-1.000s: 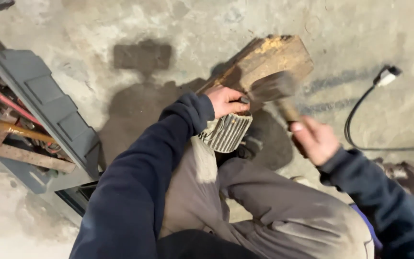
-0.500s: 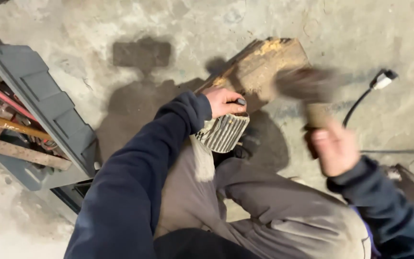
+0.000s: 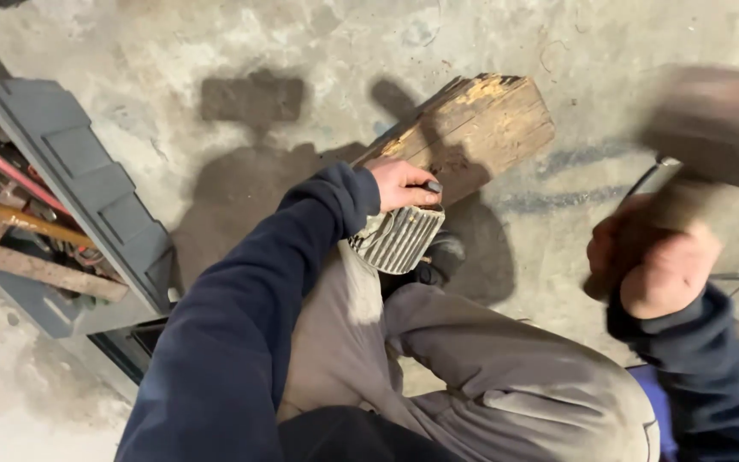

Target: Using a hammer and a metal punch to drive out components from an electric motor stator.

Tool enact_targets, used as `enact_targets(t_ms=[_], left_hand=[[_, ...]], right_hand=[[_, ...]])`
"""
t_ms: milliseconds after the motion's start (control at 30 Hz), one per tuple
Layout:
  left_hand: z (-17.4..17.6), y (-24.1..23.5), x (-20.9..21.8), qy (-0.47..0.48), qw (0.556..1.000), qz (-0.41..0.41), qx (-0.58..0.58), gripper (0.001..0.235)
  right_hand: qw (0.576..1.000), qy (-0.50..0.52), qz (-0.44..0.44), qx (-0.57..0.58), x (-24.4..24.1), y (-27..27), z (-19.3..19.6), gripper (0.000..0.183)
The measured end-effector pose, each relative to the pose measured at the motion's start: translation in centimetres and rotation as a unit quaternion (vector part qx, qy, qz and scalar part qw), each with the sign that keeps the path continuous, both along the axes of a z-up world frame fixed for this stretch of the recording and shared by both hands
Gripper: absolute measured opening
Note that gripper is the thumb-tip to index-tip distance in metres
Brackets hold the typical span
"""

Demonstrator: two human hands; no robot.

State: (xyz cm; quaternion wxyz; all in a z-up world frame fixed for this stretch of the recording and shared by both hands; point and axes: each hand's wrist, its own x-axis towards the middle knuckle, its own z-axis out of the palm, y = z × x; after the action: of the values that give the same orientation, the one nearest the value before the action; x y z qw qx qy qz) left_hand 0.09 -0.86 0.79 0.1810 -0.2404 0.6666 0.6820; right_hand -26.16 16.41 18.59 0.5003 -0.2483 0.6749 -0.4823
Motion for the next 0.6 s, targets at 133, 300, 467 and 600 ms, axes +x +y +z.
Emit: enact_targets(t_ms=[133, 300, 467, 600], left_hand=[[-1.1, 0.3, 0.2, 0.004, 1.0, 0.002, -0.014, 0.034], [-1.3, 0.8, 0.6, 0.011, 0.998, 0.03, 0.057, 0.033], [-1.4, 1.3, 0.5, 0.013, 0.997, 0.02, 0.076, 0.033], [0.1, -0.2, -0.3, -0.024, 0.999, -0.004, 0.033, 0.033]], right_hand=[[0.999, 0.033, 0.034, 0.026, 1.7, 2.8, -6.4, 0.05], [0.981, -0.026, 0.069, 0.18, -1.6, 4.9, -6.3, 0.036], [0.982, 0.165, 0.08, -0.035, -1.8, 2.5, -2.8, 0.047], [0.856, 0.296, 0.395, 0.157, 0.2, 7.1, -10.3, 0.045]])
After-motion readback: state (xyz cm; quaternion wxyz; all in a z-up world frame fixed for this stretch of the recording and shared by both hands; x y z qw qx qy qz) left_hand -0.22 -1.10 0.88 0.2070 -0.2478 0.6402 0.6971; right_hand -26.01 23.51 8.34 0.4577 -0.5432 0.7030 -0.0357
